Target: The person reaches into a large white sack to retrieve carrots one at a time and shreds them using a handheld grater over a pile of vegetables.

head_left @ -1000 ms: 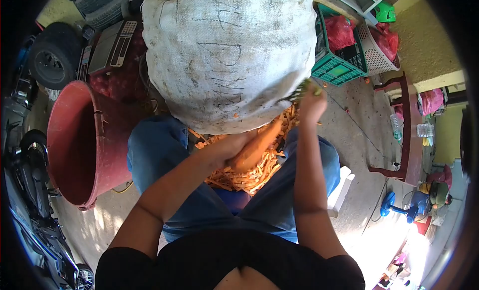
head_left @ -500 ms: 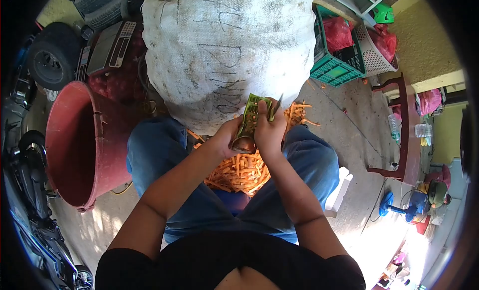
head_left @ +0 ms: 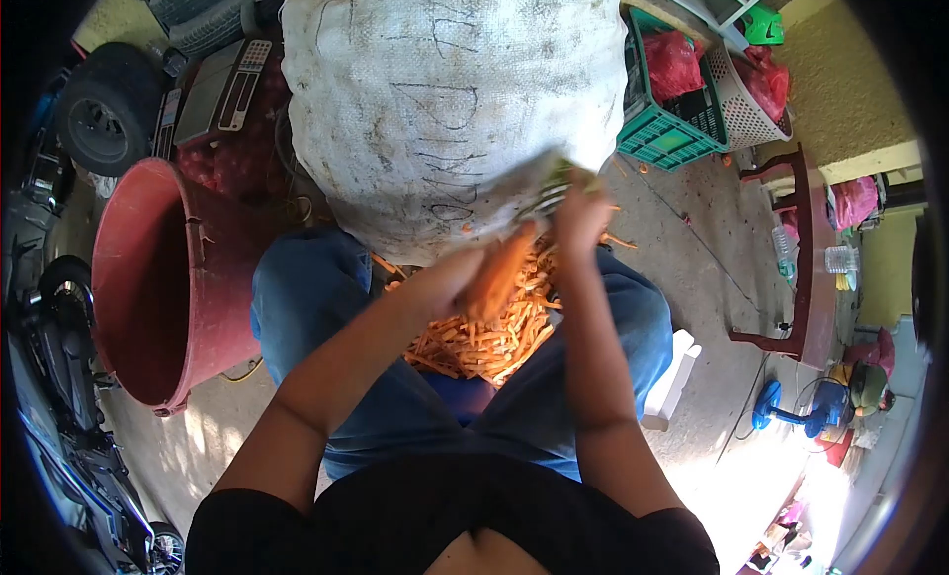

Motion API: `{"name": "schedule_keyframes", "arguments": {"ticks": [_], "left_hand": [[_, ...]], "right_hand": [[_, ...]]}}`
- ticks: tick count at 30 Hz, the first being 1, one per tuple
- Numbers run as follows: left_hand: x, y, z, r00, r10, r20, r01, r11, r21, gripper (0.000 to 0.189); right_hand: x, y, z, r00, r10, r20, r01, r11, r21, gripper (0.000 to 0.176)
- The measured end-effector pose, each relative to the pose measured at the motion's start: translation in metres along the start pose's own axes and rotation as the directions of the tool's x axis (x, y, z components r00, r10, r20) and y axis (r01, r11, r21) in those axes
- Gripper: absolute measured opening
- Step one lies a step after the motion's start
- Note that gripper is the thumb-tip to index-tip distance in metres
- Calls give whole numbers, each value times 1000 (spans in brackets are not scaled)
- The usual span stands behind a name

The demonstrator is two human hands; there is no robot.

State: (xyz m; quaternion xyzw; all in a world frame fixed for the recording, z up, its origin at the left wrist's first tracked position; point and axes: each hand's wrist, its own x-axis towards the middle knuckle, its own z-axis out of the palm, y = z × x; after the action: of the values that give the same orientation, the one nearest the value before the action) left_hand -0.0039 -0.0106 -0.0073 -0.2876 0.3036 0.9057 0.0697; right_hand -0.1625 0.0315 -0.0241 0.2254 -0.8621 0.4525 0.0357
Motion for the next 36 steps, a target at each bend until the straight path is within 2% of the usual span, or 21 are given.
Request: {"name": "schedule_keyframes", "arguments": {"ticks": [1,2,3,5,7,9,11,13,14,16,17,19,21,23,25,26,28,29,31,34,36], "left_hand": [[-9,-7,6,992,-77,100,53,974,219,37],[-14,-18,14,987,-156,-38,160,978,133,37],[-14,-15,15,986,-162,-33,165,977,138,37],[-14,-9,14,995,-94,-34,98,986,138,40],[-6,1,4,994,-100,-49,100,995,-7,41],[5,2,-12,997,60,52,-49,981,-186,40],[22,-6,-34,987,49,156,-10,970,-243,37],[33,-11,-45,941,197,276,-30,860,-510,33],[31,-13,-41,941,201,274,-34,858,-513,33],[11,-2,-7,992,114,-54,-126,898,-421,30],[15,-6,-15,992,112,-53,-123,899,-419,30],[25,-15,-35,954,203,220,-100,909,-405,30],[26,-12,-37,944,196,265,-89,925,-369,30],[24,-9,-38,931,194,308,-85,939,-334,30],[21,-5,-38,891,178,418,-46,950,-308,29],[21,-6,-33,891,179,418,-45,949,-311,29],[13,2,-14,983,150,111,-109,945,-309,29],[14,2,-18,984,146,106,-107,946,-306,29],[18,3,-24,893,223,392,-11,880,-475,29],[15,-1,-19,922,240,304,-90,897,-433,27],[18,-2,-23,924,205,323,-67,918,-391,26]], "right_hand": [[32,44,6,987,129,-101,-128,992,14,24],[42,33,-11,908,408,-98,-377,896,234,25],[45,34,-13,905,412,-106,-380,895,234,25],[44,38,-17,926,360,-115,-324,912,250,24],[27,16,-15,948,317,-29,-271,851,449,23],[8,0,-10,967,244,80,-246,794,557,23],[-17,-32,-18,947,207,245,-311,776,549,23],[-37,-47,-19,965,51,259,-189,820,541,21],[-44,-47,-15,976,-68,209,-46,865,500,18],[-53,-55,-18,970,-213,122,154,916,370,16],[-55,-52,-16,955,-282,90,242,919,312,15],[-52,-53,-20,967,-236,102,197,936,293,16],[-47,-50,-20,975,-190,118,152,950,273,16],[-37,-44,-15,985,-37,166,-21,942,336,17],[-33,-47,-16,984,-45,172,-25,924,381,19],[-34,-50,-17,976,-88,200,9,930,367,20],[-38,-56,-19,965,-133,225,42,929,368,21],[-41,-56,-17,966,-129,226,37,928,371,21],[-43,-55,-15,966,-156,205,69,923,378,20],[-46,-52,-15,962,-243,125,191,925,329,20],[-46,-53,-19,964,-221,149,165,934,318,20]]}}
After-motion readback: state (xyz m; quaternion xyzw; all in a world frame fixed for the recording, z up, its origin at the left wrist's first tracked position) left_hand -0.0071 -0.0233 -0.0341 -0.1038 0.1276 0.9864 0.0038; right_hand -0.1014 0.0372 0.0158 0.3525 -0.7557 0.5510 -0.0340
